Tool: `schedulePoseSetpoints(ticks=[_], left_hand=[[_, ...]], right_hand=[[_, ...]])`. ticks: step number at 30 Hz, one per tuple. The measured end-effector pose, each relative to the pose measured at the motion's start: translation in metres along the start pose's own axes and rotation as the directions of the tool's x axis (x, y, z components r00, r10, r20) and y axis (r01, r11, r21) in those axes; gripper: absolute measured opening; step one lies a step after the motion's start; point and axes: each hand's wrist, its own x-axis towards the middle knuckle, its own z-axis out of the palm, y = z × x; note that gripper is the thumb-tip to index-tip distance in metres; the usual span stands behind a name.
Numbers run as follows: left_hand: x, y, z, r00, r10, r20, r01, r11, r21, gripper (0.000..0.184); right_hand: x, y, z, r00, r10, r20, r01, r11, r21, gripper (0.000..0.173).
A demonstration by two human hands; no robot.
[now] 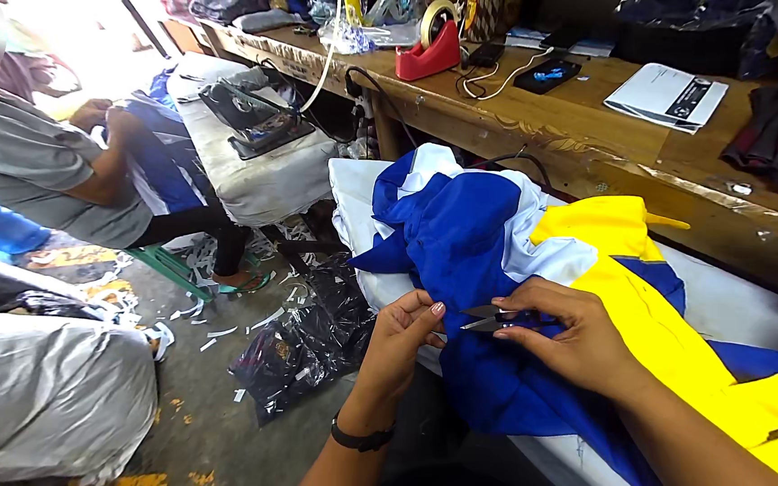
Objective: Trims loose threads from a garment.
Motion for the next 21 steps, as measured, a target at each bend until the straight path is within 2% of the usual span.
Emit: schedulePoseSetpoints(ticks=[6, 16, 18, 21], left_hand=[[-0.0023, 0.0002, 0.0027, 0.999, 0.047, 0.01, -0.048, 0.996, 0.074, 0.014], [-0.0032, 0.002, 0.0021, 0.993, 0.113, 0.041, -0.119, 0.972, 0.201, 0.013], [-0.0035, 0.0025, 0.0019, 0.991, 0.125, 0.042, -0.132, 0.962, 0.239, 0.013], [-0.0035, 0.0046, 0.0008, 0.992, 0.124, 0.031, -0.127, 0.962, 0.243, 0.014]], right_hand=[[-0.0018, -0.0041, 0.0038, 0.995, -0.057, -0.079, 0.047, 0.991, -0.124, 0.026], [-0.0017, -0.008, 0.0014, 0.991, -0.113, -0.067, 0.097, 0.972, -0.215, 0.024], [-0.0019, -0.0083, -0.0001, 0.994, -0.096, -0.044, 0.085, 0.977, -0.194, 0.025], [-0.0008, -0.0064, -0.0046, 1.0, -0.012, 0.013, 0.013, 0.998, -0.055, 0.028]])
